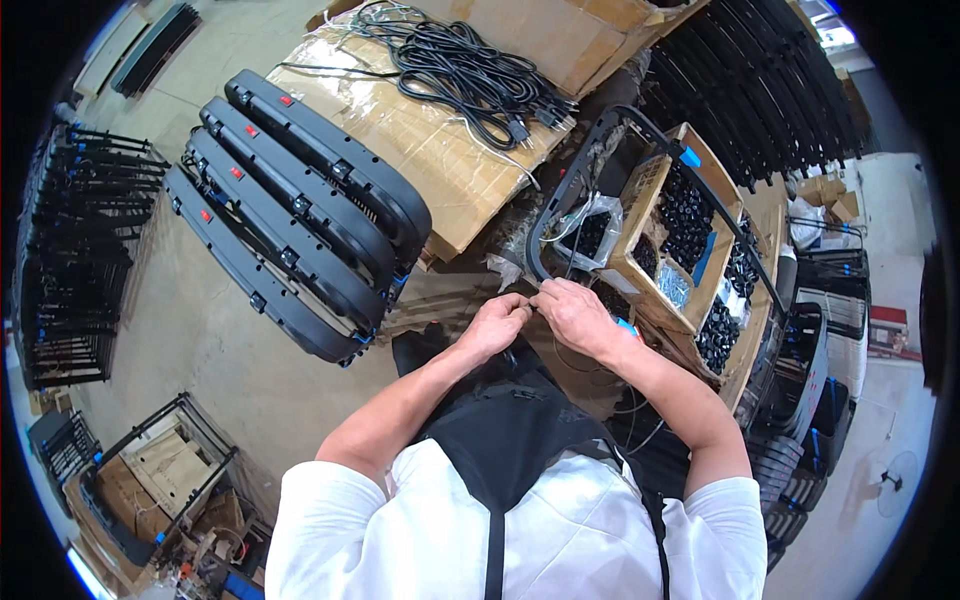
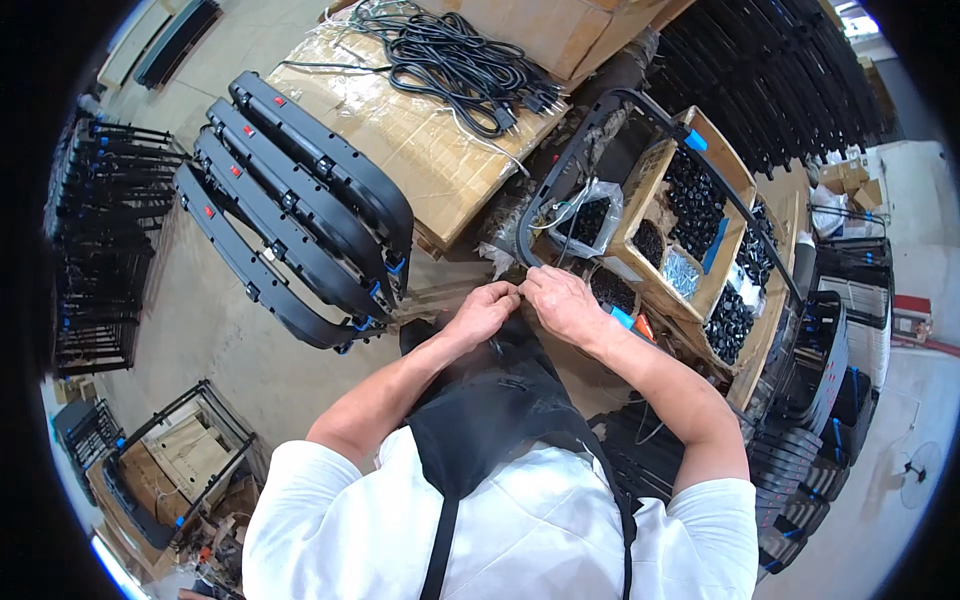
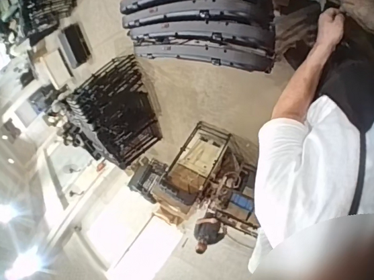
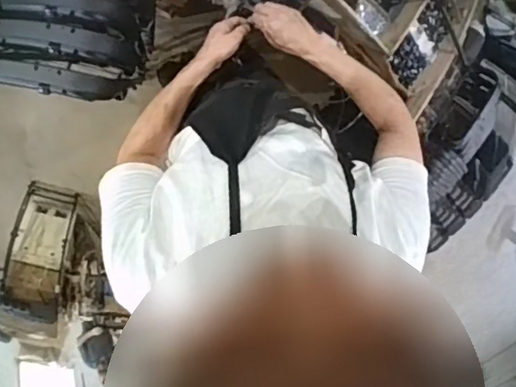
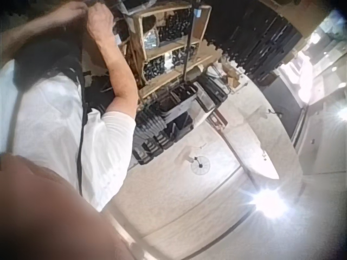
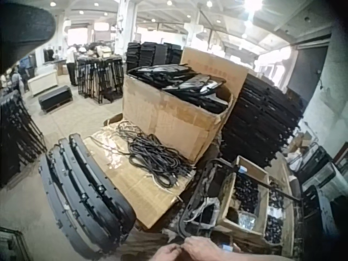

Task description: Assembling components of a lawn mower, including the handle, housing, and internal wiring on a factory assembly line.

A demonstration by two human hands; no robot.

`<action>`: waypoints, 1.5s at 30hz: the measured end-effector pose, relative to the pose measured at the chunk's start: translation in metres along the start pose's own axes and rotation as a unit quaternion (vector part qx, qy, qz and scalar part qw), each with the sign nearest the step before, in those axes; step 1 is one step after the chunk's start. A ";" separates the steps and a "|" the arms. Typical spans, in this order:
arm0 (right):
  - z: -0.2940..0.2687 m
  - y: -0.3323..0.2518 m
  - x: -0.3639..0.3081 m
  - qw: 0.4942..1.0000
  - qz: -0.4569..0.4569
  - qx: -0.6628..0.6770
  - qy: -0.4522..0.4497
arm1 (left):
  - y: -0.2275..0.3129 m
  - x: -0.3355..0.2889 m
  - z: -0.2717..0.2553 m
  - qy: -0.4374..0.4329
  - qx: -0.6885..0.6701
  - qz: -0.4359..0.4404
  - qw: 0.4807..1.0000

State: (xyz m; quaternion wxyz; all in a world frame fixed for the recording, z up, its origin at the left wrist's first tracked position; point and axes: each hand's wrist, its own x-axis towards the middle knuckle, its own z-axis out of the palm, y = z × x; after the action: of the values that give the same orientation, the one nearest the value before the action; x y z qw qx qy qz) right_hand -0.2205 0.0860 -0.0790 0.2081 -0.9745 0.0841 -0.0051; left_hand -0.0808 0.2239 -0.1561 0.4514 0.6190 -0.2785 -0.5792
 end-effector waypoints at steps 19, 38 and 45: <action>0.131 0.014 -0.088 0.862 0.495 0.071 0.083 | -0.010 0.018 -0.004 -0.079 0.035 -0.093 0.992; 0.149 -0.058 -0.103 0.712 0.632 0.298 0.065 | -0.010 0.010 0.017 -0.159 -0.157 -0.145 0.964; 0.117 -0.104 -0.101 0.766 0.557 0.301 0.108 | -0.010 0.011 0.017 -0.159 -0.111 -0.118 0.974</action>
State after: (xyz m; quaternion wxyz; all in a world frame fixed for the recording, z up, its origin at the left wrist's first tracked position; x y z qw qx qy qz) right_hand -0.2980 0.2438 -0.1409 0.4468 -0.6363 0.6286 -0.0186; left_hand -0.0975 0.2147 -0.1691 0.3963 0.4933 -0.2055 -0.7466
